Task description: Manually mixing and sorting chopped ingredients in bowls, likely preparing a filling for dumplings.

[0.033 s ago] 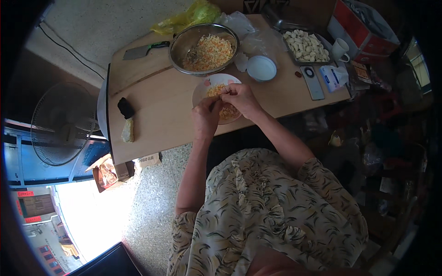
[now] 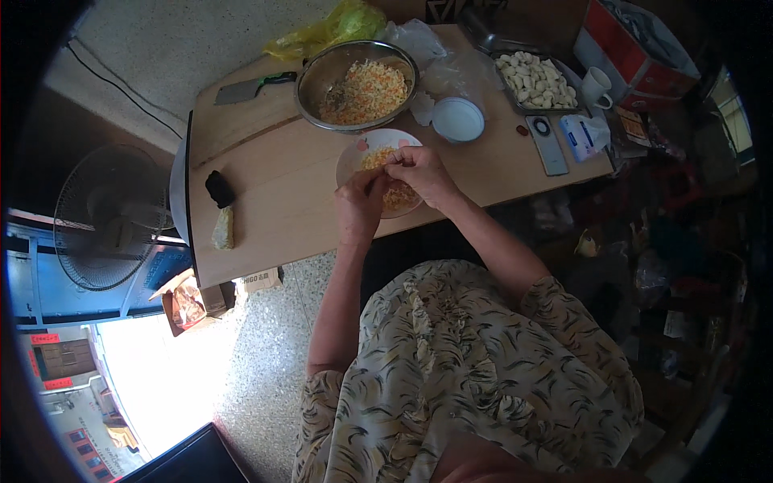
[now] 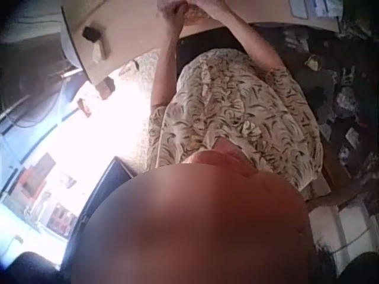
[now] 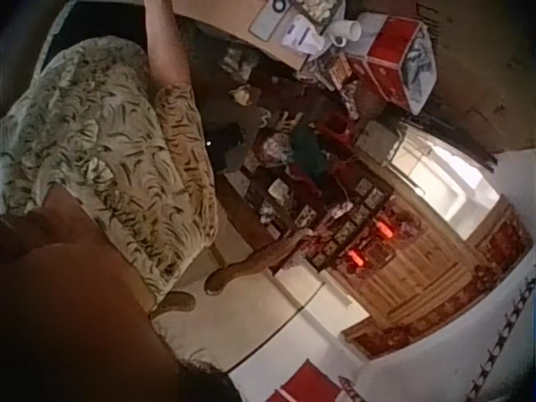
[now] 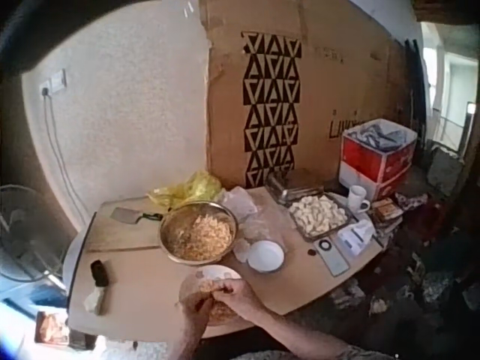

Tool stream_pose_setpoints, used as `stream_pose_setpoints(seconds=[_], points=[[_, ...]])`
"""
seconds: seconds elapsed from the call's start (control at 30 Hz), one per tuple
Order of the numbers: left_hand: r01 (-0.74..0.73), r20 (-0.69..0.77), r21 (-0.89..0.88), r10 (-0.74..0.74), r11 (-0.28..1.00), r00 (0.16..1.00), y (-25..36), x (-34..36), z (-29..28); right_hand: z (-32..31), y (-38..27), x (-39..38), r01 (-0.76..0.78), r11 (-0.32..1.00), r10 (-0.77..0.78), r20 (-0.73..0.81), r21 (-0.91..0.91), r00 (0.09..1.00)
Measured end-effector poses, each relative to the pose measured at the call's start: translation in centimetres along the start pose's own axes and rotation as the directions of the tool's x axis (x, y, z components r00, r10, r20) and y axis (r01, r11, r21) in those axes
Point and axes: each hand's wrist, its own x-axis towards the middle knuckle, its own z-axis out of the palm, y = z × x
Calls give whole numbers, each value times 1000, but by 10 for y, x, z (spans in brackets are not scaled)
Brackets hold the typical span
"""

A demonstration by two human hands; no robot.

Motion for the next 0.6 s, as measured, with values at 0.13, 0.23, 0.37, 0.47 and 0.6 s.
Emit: stream_pose_setpoints(seconds=[0.13, 0.23, 0.37, 0.47, 0.6], points=[[57, 1, -40, -57, 998, 998, -1, 1, -3, 3, -5, 0, 52, 998, -51, 27, -38, 998], [148, 23, -118, -146, 982, 989, -4, 3, -3, 5, -9, -4, 135, 965, -130, 34, -223, 991], [134, 19, -72, -133, 988, 991, 3, 6, -10, 3, -7, -5, 222, 911, -222, 39, -349, 974], [94, 10, -29, -94, 995, 996, 10, 8, -14, -1, -13, -2, 211, 898, -207, 54, -385, 977], [82, -39, 39, -81, 996, 996, 3, 9, -20, -5, -26, -1, 175, 930, -163, 63, -324, 985]])
